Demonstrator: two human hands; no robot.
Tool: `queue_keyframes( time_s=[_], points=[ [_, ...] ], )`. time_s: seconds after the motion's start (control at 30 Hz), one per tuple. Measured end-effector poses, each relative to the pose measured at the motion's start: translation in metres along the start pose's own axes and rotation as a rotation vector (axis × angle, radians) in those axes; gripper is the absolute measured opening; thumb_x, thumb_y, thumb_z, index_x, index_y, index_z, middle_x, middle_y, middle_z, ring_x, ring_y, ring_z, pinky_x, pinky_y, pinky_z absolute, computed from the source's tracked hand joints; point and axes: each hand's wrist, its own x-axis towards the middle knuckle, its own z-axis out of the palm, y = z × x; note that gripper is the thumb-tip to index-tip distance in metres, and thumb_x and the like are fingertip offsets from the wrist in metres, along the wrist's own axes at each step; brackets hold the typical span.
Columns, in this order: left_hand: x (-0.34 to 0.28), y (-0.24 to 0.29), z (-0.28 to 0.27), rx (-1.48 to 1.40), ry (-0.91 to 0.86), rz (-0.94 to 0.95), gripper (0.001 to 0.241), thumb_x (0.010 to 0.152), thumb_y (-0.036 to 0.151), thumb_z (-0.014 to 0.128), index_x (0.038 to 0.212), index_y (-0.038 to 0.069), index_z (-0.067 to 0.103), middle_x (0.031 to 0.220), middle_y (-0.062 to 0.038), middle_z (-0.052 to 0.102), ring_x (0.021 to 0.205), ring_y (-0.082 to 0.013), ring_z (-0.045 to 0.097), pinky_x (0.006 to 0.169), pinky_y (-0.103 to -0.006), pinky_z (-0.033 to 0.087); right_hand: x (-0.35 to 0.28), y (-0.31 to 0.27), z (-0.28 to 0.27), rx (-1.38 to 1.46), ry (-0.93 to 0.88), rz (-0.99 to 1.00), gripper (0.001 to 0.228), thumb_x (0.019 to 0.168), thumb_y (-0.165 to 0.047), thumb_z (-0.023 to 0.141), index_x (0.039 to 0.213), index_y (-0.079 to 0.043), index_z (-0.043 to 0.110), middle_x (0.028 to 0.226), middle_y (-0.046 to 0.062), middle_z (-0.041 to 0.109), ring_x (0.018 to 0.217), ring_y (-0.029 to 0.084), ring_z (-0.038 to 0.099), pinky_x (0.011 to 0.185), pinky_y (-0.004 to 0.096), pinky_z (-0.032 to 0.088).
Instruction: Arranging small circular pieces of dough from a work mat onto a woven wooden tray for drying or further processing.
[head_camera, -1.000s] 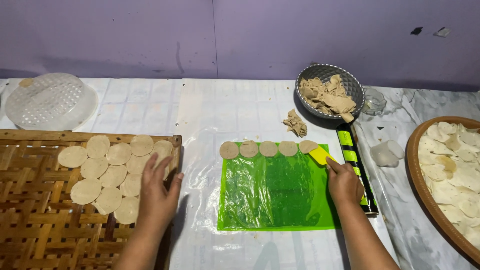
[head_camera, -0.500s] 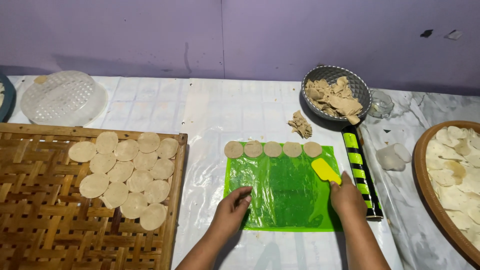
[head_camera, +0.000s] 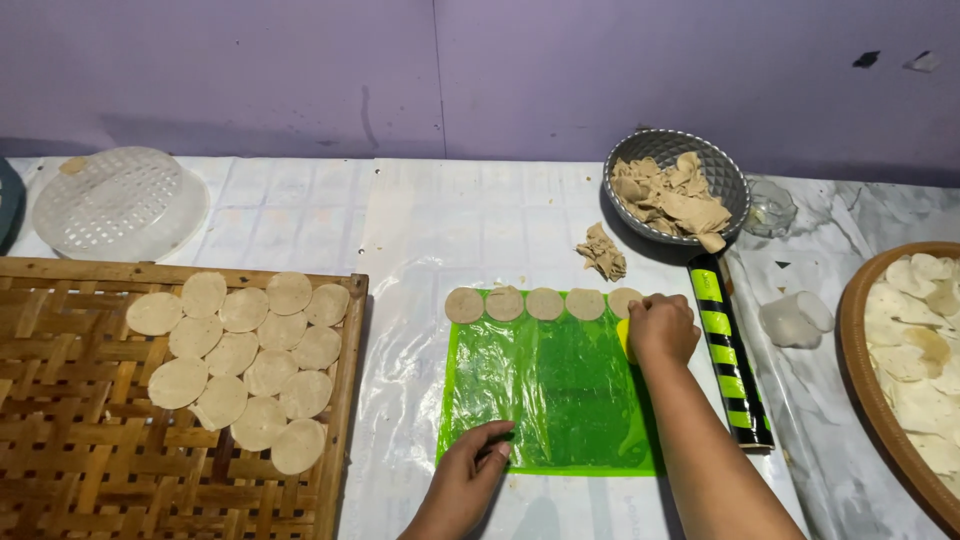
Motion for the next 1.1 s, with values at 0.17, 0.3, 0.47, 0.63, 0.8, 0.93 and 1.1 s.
queue_keyframes(
  time_s=[0.17,0.3,0.47,0.63,0.8,0.93,1.1],
  points=[
    [0.001,0.004,-0.007,-0.075,0.052,-0.05,0.039,0.096,0.019,0.061,0.133,0.01,0.066,0.119,-0.007,0.077,0.099,-0.0099,0.075,0.09,-0.0232,0.061,0.007,-0.005,0.006,0.261,0.039,-0.031,0.013,0.096,-0.024,0.07,0.101,-0.014,0.065,0.09,0.002,0.067,0.084,0.024,0.064,0.094,0.041,0.04],
    [0.0,0.023,-0.017,-0.186,0.12,-0.046,0.039,0.095,0.013,0.061,0.133,0.006,0.067,0.11,-0.01,0.079,0.088,-0.01,0.074,0.078,-0.021,0.061,-0.025,-0.015,-0.011,0.445,0.324,-0.53,0.021,0.092,-0.009,0.069,0.111,-0.006,0.061,0.092,0.006,0.069,0.082,0.025,0.065,0.101,0.041,0.04],
    [0.004,0.032,-0.031,-0.143,0.236,0.164,0.051,0.091,0.02,0.066,0.14,0.011,0.06,0.142,-0.014,0.065,0.128,-0.025,0.065,0.106,-0.0356,0.052,-0.124,-0.063,-0.064,0.559,-0.229,-0.6,0.012,0.087,-0.011,0.069,0.098,-0.009,0.072,0.095,0.004,0.076,0.084,0.019,0.072,0.078,0.033,0.057],
    [0.011,0.003,-0.049,-0.444,0.056,0.215,0.049,0.087,-0.002,0.07,0.135,0.0,0.064,0.114,-0.011,0.072,0.101,-0.0144,0.068,0.088,-0.0256,0.058,-0.192,-0.08,-0.063,0.606,-0.508,-0.707,0.008,0.083,-0.015,0.075,0.09,-0.011,0.079,0.086,-0.003,0.075,0.071,0.012,0.067,0.063,0.026,0.053],
    [-0.02,0.011,-0.072,-0.234,0.167,0.039,0.012,0.088,0.003,0.075,0.098,0.003,0.081,0.08,-0.005,0.076,0.07,-0.0082,0.063,0.067,-0.0201,0.053,-0.222,-0.087,-0.056,0.588,-0.57,-0.743,0.013,0.082,-0.015,0.078,0.095,-0.013,0.08,0.096,-0.003,0.076,0.079,0.012,0.073,0.069,0.027,0.06],
    [-0.032,-0.002,-0.081,-0.261,0.113,0.06,0.026,0.082,0.004,0.08,0.108,0.002,0.077,0.088,-0.008,0.078,0.073,-0.0099,0.067,0.065,-0.0203,0.054,-0.243,-0.095,-0.05,0.664,-0.615,-0.75,0.008,0.082,-0.011,0.077,0.088,-0.011,0.083,0.083,-0.003,0.074,0.067,0.01,0.068,0.061,0.025,0.055],
    [-0.038,-0.023,-0.089,-0.271,0.096,0.088,0.014,0.085,-0.003,0.077,0.097,0.002,0.079,0.078,-0.003,0.075,0.067,-0.0058,0.06,0.063,-0.0176,0.048,-0.258,-0.1,-0.043,0.635,-0.618,-0.768,0.013,0.083,-0.016,0.078,0.095,-0.012,0.08,0.095,-0.003,0.075,0.073,0.011,0.069,0.064,0.025,0.054]
  ],
)
